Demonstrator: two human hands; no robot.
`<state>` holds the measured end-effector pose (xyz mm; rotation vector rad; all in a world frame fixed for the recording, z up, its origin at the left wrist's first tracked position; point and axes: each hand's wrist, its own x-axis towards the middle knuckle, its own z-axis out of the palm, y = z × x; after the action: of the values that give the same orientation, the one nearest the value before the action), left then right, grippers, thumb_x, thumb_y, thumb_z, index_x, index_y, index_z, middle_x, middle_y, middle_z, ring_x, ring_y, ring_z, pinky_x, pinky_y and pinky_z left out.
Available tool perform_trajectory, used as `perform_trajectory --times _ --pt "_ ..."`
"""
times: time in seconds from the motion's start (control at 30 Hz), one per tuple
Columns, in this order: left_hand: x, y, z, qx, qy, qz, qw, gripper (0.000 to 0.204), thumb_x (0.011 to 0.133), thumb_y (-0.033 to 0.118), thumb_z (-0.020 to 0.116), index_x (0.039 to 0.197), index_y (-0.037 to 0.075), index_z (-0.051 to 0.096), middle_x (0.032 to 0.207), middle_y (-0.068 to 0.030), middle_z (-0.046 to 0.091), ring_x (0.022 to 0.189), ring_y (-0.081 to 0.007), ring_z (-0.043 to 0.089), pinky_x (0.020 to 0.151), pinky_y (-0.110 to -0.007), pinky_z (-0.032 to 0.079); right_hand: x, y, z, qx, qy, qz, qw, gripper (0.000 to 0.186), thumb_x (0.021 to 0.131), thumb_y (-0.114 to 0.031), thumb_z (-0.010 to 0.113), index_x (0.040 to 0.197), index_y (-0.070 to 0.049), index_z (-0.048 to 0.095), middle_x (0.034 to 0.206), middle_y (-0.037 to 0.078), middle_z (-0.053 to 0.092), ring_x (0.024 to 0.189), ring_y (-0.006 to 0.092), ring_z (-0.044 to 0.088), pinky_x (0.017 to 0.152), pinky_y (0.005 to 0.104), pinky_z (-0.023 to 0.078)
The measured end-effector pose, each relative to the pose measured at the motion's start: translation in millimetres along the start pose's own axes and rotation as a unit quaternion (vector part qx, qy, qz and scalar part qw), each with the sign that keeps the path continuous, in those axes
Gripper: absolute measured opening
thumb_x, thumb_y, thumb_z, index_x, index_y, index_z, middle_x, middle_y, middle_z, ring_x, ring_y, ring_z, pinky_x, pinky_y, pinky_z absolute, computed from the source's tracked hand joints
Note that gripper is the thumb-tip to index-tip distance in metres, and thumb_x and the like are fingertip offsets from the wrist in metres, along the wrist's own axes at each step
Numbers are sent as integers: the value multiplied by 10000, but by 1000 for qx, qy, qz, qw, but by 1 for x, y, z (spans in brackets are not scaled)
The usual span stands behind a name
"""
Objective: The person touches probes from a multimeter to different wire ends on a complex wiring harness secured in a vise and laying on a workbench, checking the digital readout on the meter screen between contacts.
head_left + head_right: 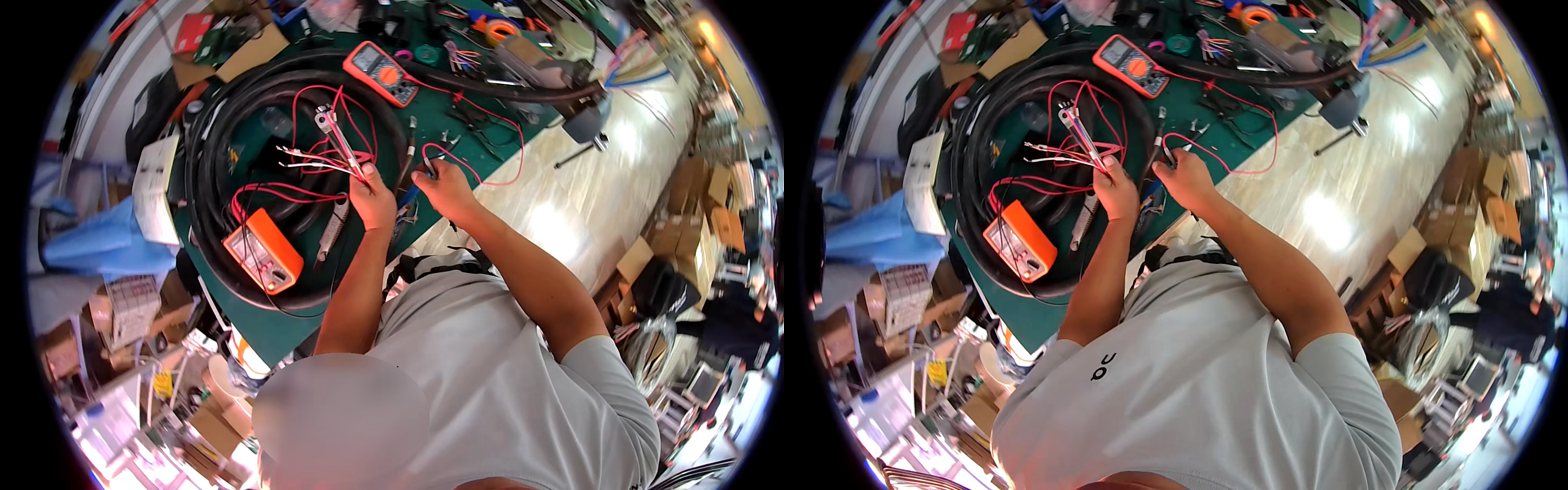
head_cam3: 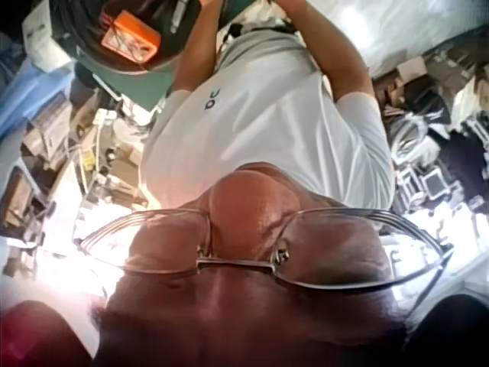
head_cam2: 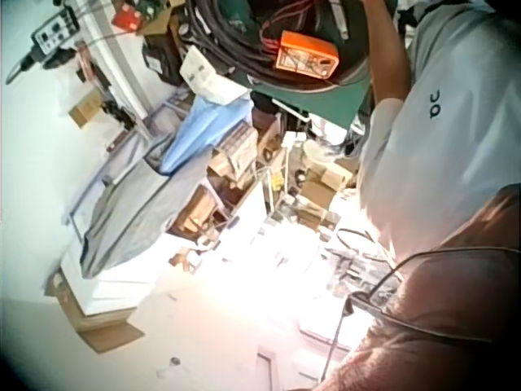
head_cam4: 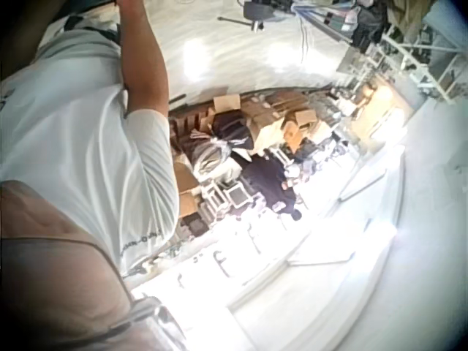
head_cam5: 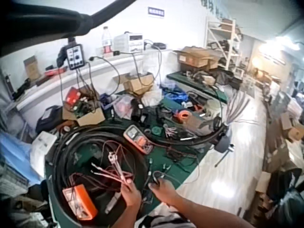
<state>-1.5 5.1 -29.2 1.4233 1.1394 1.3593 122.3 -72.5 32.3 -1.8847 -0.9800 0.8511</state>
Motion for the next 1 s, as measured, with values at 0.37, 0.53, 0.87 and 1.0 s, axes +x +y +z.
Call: perform_trajectory --times 0.37,0.53,0.87,1.0 --pt "-10 18 9 -64 -62 -64 994 471 1014 428 385 893 0 539 643 -8 488 591 -83 429 522 -269 355 32 -53 0 248 -191 69 947 258 847 -249 670 818 -6 591 572 17 517 401 80 443 363 254 315" --pt "-6 31 3 -82 -94 -144 982 576 1004 513 317 867 11 564 613 -1 501 522 -76 450 464 -243 353 48 -43 14 143 -30 -14 989 220 794 -177 689 797 12 577 606 77 581 535 174 576 503 319 452" --pt "-1 23 6 -43 -128 -105 985 513 1003 472 374 1004 -1 573 628 -9 544 532 -73 478 476 -241 377 61 -20 28 118 -8 -67 991 191 814 -183 642 831 6 621 597 92 596 504 179 573 480 329 443" --pt "-3 26 0 -83 -152 -158 972 499 1013 448 368 983 -5 577 649 -17 564 543 -76 491 487 -241 388 45 -42 11 257 -109 91 956 129 860 -152 619 872 -24 612 582 -1 506 431 78 430 388 260 332"
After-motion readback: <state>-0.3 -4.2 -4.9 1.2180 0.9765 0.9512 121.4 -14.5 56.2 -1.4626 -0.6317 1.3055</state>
